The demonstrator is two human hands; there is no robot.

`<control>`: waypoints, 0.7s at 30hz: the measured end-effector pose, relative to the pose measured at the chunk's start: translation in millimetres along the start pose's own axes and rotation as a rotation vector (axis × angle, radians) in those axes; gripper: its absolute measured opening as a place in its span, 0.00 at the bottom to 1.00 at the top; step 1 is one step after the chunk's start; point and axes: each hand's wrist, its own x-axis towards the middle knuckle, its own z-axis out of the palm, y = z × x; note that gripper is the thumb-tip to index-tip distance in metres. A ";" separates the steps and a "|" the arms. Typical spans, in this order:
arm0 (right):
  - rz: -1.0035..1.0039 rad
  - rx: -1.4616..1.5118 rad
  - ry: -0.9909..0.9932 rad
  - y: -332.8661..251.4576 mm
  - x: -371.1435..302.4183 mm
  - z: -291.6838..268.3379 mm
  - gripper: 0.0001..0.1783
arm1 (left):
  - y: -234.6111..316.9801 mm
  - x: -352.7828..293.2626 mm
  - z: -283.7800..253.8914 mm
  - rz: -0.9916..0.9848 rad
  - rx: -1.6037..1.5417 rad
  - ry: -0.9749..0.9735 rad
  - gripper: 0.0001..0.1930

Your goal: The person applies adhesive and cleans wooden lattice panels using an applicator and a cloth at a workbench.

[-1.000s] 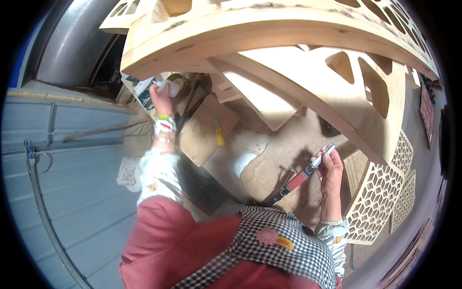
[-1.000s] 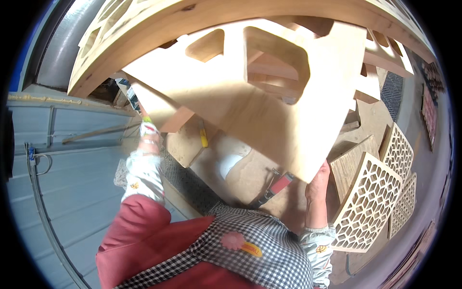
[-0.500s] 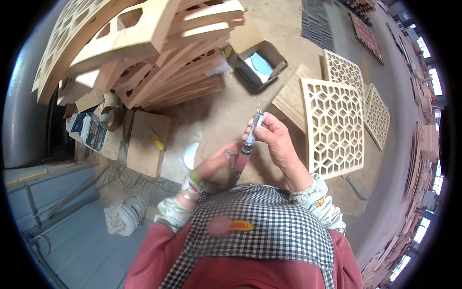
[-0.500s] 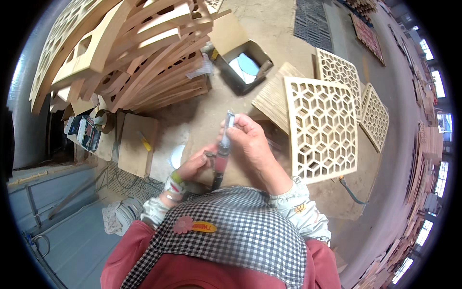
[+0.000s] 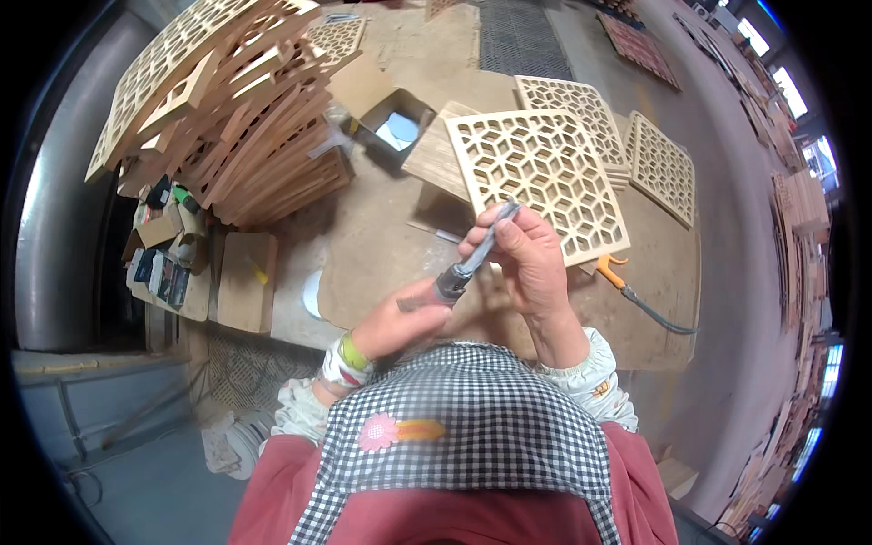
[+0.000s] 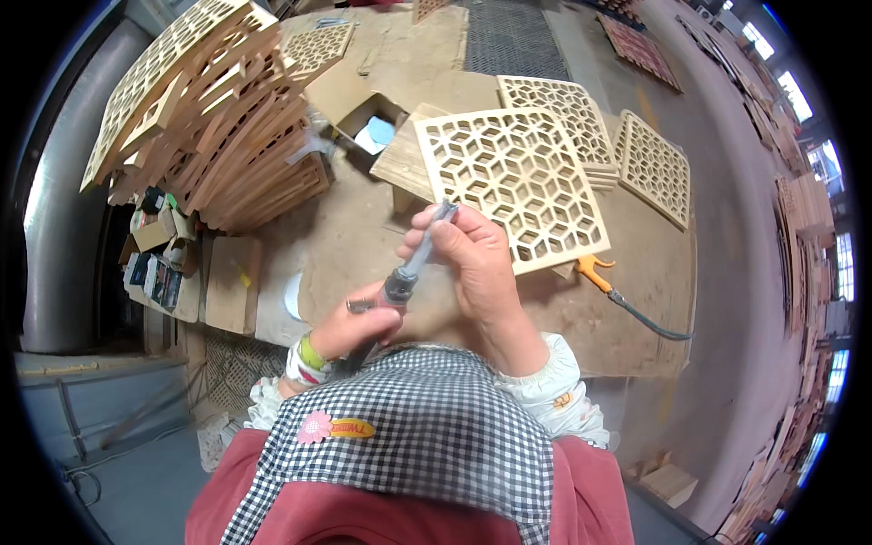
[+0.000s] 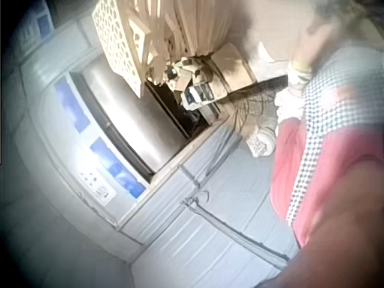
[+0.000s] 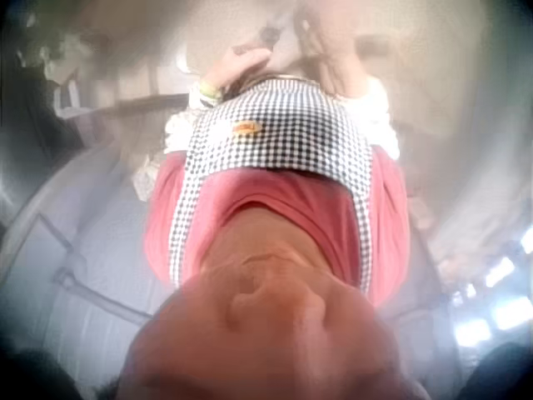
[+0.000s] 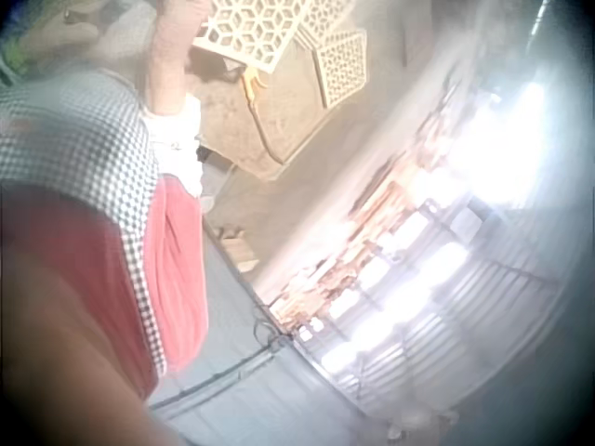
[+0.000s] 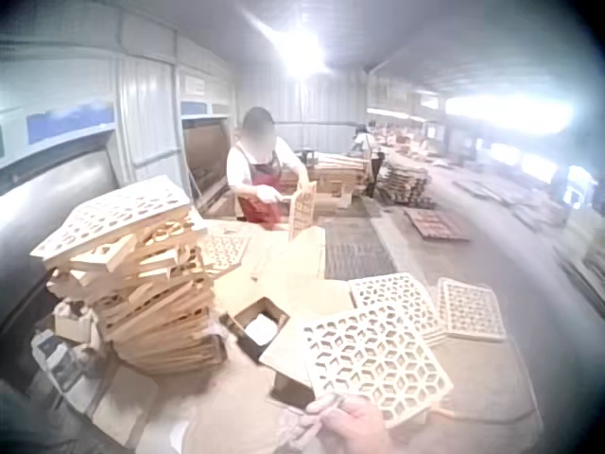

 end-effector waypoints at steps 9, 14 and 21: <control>-0.067 0.220 -0.011 -44.9 -66.1 -35.7 0.16 | -25.5 9.1 75.4 -0.048 -0.545 -0.417 0.45; -0.068 0.228 -0.003 -50.9 -104.1 -67.1 0.24 | -20.6 5.4 105.7 -0.106 -0.382 -0.396 0.42; -0.049 0.300 -0.089 -70.2 -133.9 -87.6 0.20 | -34.0 3.1 143.9 -0.119 -0.344 -0.433 0.34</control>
